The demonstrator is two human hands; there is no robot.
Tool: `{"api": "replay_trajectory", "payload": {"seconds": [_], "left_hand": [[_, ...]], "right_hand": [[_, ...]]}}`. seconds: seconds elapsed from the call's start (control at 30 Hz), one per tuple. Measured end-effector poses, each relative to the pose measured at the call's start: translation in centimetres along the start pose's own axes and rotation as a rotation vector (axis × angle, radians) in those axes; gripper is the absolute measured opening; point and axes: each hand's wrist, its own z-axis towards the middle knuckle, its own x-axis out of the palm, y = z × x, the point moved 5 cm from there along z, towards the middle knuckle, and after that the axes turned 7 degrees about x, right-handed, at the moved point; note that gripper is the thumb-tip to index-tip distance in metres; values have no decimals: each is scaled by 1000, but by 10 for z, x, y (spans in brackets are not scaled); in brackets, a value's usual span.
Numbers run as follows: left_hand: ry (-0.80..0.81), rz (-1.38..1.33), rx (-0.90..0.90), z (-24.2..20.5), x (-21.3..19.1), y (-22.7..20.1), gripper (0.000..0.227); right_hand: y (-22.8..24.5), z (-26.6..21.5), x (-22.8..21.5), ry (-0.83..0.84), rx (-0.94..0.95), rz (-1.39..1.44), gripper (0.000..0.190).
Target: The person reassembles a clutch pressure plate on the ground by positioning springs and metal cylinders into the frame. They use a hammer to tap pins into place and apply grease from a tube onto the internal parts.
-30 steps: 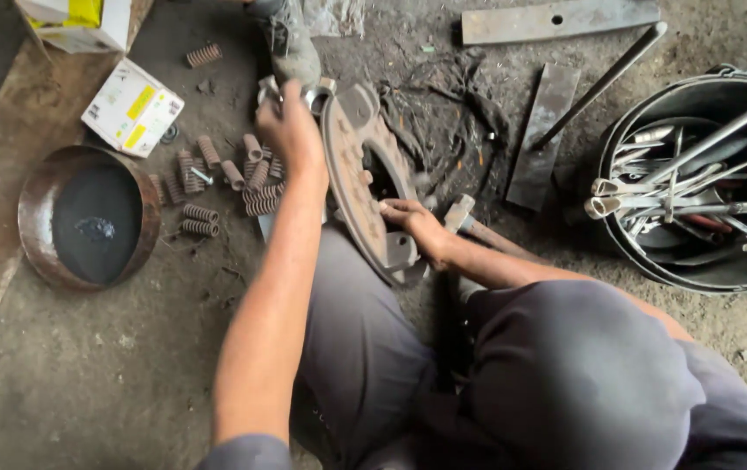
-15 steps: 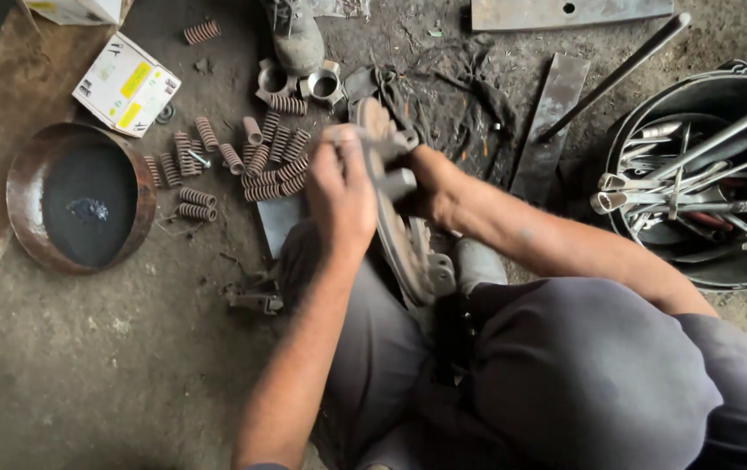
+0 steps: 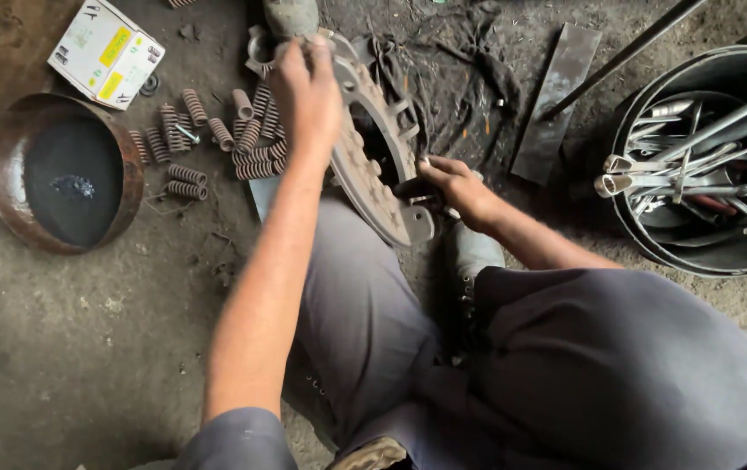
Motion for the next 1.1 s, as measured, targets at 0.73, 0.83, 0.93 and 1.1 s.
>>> {"api": "replay_trajectory", "payload": {"seconds": [0.73,0.83,0.93,1.1], "left_hand": [[207,-67,-170,-3,4,-8,32],[150,-48,1,-6,-2,-22,30],[79,32,129,-18,-16,-27,27],[25,-27,111,-36,-33,-19,27]], "right_hand": [[-60,-56,-5,-114,108,254,28],[-49,-60,-7,-115,25,16,32],[-38,-65,-15,-93,-45,2,38],[-29,-66,-31,-195,10,-71,44]]}}
